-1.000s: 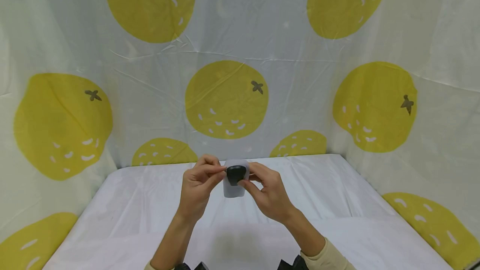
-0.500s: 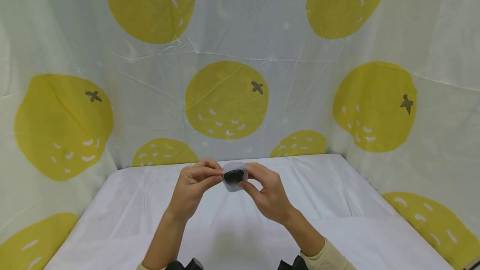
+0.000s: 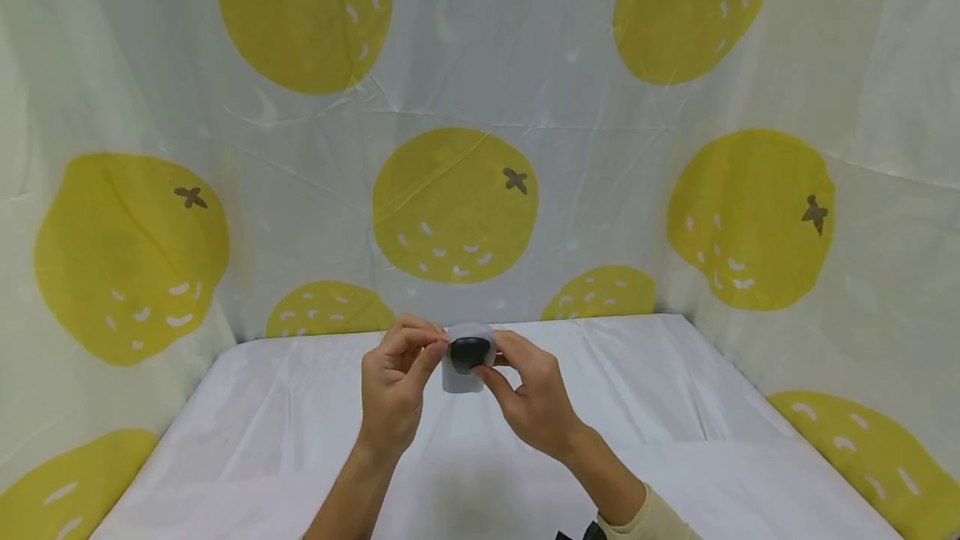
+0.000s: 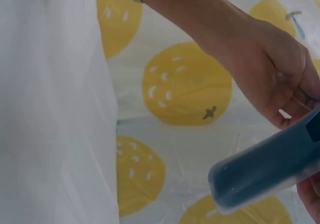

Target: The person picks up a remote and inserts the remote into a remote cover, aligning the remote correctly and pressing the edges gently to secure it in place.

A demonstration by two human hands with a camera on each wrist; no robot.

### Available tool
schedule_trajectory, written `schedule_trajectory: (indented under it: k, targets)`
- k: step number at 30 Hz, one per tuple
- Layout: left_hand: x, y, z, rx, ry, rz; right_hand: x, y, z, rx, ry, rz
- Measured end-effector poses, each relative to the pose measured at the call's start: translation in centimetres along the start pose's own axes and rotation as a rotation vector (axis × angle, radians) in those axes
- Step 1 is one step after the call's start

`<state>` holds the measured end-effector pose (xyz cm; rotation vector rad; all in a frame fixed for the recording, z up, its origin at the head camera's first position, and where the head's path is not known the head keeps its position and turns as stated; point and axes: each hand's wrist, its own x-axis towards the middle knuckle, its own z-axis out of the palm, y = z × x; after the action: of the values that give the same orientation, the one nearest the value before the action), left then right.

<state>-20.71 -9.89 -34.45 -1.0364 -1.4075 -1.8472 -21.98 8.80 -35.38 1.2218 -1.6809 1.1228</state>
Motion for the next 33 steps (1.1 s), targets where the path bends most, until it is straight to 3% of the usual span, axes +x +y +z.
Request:
schedule_trajectory:
  k: [5, 13, 19, 26, 30, 33]
  targets:
    - [-0.3, -0.8, -0.2, 0.036, -0.044, 0.052, -0.1, -0.4, 0.0, 0.023, 0.021, 0.054]
    - [-0.3, -1.2, -0.5, 0.060, -0.120, -0.071, -0.2, -0.1, -0.3, 0.076, 0.042, 0.093]
    - [-0.1, -0.7, -0.2, 0.154, -0.062, -0.076, 0.0, -0.2, -0.4, 0.030, 0.061, 0.093]
    - [0.0, -0.4, 0.1, 0.158, -0.005, -0.092, 0.1, -0.3, -0.9, -0.084, 0.227, 0.081]
    - [0.0, -0.7, -0.2, 0.096, -0.042, -0.069, 0.4, -0.5, -1.4, -0.027, 0.176, 0.091]
    - [-0.2, -1.0, -0.4, 0.029, -0.101, -0.054, 0.6, -0.8, -1.8, 0.072, 0.111, 0.163]
